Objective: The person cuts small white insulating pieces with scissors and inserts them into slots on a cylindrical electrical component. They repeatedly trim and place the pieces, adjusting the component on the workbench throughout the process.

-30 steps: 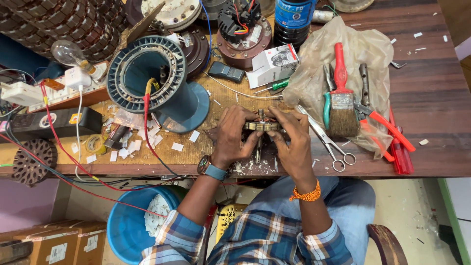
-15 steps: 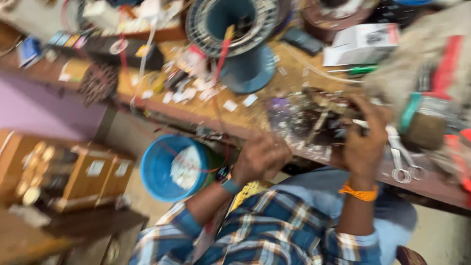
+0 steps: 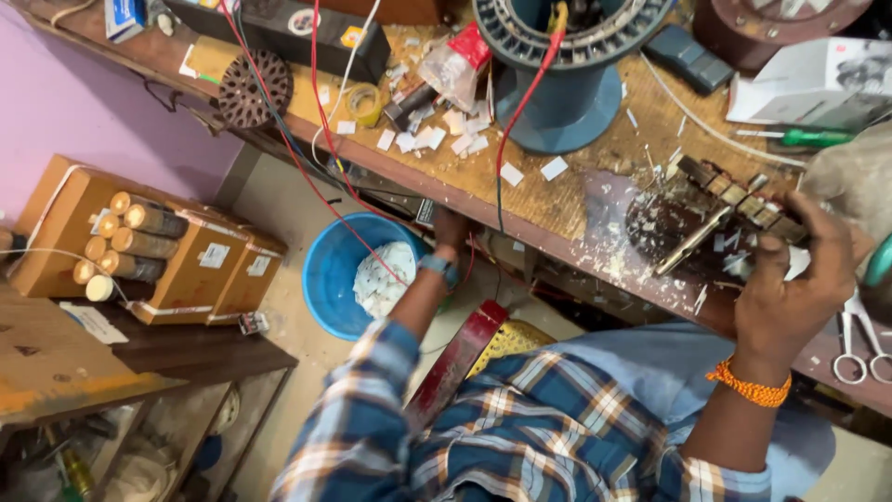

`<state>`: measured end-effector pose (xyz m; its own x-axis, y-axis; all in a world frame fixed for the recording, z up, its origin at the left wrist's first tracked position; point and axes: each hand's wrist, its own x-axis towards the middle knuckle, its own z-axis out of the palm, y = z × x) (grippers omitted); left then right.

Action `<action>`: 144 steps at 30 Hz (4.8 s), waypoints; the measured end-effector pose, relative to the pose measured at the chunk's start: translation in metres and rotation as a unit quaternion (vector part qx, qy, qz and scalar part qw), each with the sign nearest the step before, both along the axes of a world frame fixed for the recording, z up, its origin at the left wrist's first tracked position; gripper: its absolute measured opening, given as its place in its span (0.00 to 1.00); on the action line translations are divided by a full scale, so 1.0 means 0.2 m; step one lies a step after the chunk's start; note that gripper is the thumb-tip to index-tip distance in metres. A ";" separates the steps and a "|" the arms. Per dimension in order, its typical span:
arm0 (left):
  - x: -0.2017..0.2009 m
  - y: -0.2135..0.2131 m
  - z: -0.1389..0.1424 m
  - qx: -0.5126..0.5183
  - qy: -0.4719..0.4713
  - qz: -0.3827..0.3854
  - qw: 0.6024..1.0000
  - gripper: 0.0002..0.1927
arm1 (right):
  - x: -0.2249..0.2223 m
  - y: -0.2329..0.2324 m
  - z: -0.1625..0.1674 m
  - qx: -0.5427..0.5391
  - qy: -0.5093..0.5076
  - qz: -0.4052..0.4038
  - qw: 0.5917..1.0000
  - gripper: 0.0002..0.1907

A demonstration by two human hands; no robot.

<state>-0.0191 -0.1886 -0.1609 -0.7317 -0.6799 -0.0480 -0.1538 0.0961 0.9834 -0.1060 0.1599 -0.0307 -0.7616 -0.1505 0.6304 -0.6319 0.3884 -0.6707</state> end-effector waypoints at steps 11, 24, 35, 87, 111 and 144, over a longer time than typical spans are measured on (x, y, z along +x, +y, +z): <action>-0.28 0.12 0.15 -0.182 -0.206 0.111 0.955 0.17 | -0.05 0.03 -0.03 0.016 -0.009 -0.041 0.999 0.22; -0.24 0.15 0.09 -0.235 -0.240 0.096 0.937 0.21 | -0.09 0.04 -0.03 0.024 -0.014 -0.035 0.999 0.24; -0.08 0.13 -0.08 -0.444 -0.177 -0.036 0.878 0.25 | -0.12 0.13 -0.02 0.067 -0.003 -0.021 0.998 0.28; 0.01 0.28 0.52 -0.511 -0.001 -0.159 0.845 0.25 | -0.07 0.21 -0.11 -0.083 -0.061 0.032 0.994 0.27; -0.05 0.23 0.72 -0.576 -0.117 0.010 0.809 0.30 | -0.07 0.22 -0.08 -0.076 -0.063 0.039 0.994 0.24; 0.21 1.07 0.82 -0.320 0.130 -0.624 0.701 0.12 | 0.85 1.00 -0.31 -0.342 -0.271 -0.288 0.852 0.14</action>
